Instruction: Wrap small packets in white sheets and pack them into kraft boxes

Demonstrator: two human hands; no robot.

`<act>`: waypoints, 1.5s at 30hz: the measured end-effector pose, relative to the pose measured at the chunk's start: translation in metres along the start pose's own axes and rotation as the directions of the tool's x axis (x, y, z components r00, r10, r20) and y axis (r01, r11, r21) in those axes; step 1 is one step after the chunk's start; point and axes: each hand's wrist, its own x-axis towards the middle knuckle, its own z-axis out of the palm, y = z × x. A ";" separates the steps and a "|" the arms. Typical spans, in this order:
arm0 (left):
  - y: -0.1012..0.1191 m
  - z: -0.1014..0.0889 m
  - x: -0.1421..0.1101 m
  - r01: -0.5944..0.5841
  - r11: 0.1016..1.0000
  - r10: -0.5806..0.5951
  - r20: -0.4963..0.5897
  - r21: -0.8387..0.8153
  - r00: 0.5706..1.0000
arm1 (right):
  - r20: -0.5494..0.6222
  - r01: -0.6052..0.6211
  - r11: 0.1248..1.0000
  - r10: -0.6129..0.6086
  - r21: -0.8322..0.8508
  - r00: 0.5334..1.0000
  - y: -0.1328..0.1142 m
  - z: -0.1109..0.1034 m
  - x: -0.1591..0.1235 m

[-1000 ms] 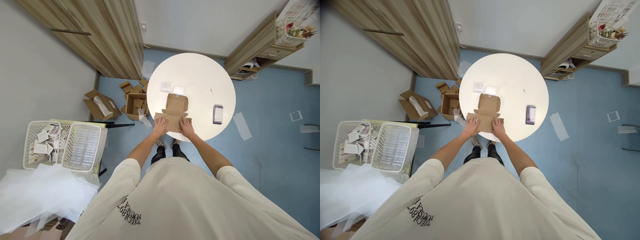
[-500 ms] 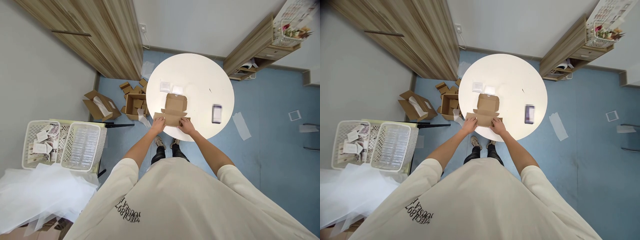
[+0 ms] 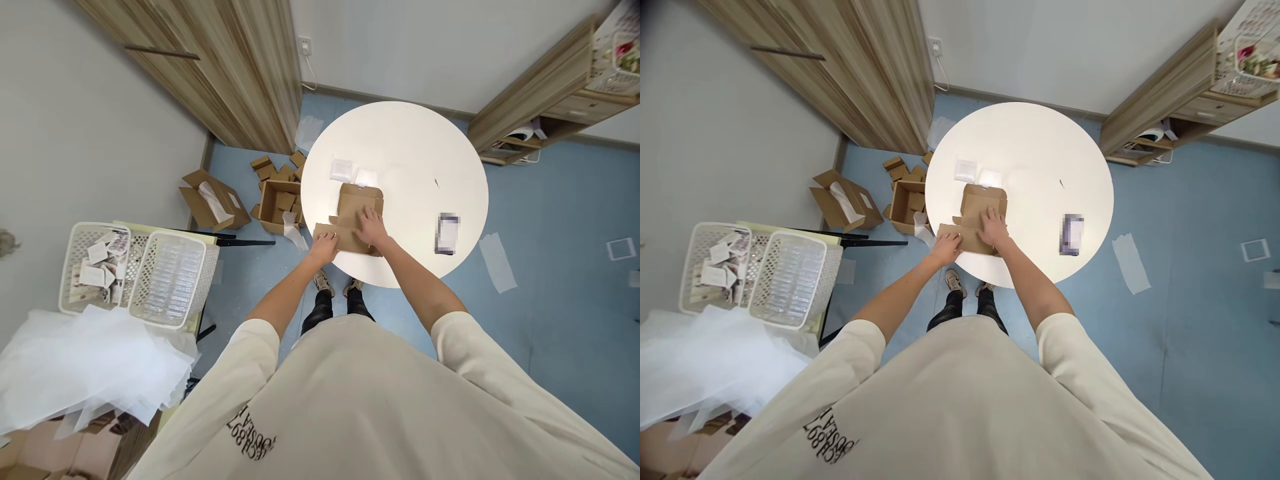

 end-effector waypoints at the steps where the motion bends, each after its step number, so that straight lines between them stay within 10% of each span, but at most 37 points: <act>1: -0.001 0.000 0.000 -0.002 1.000 0.002 0.002 -0.006 1.000 | 0.026 -0.014 1.000 0.015 -0.015 1.000 0.001 0.000 0.007; 28: -0.009 0.005 0.004 -0.007 0.997 0.007 0.000 -0.081 1.000 | 0.122 -0.089 0.996 0.090 -0.011 0.989 0.010 -0.003 0.019; 33: -0.009 0.002 0.001 -0.015 0.996 0.016 0.007 -0.083 1.000 | -0.062 -0.172 0.980 0.179 0.102 0.982 0.012 -0.004 0.012; 37: -0.008 -0.002 0.000 -0.009 0.996 0.010 0.017 -0.090 1.000 | -0.253 -0.322 0.919 0.376 0.230 0.892 0.024 -0.001 0.000; 45: -0.007 0.001 0.003 0.005 0.994 -0.004 0.011 -0.109 1.000 | -0.052 -0.328 0.812 0.400 0.482 0.915 0.039 0.004 -0.006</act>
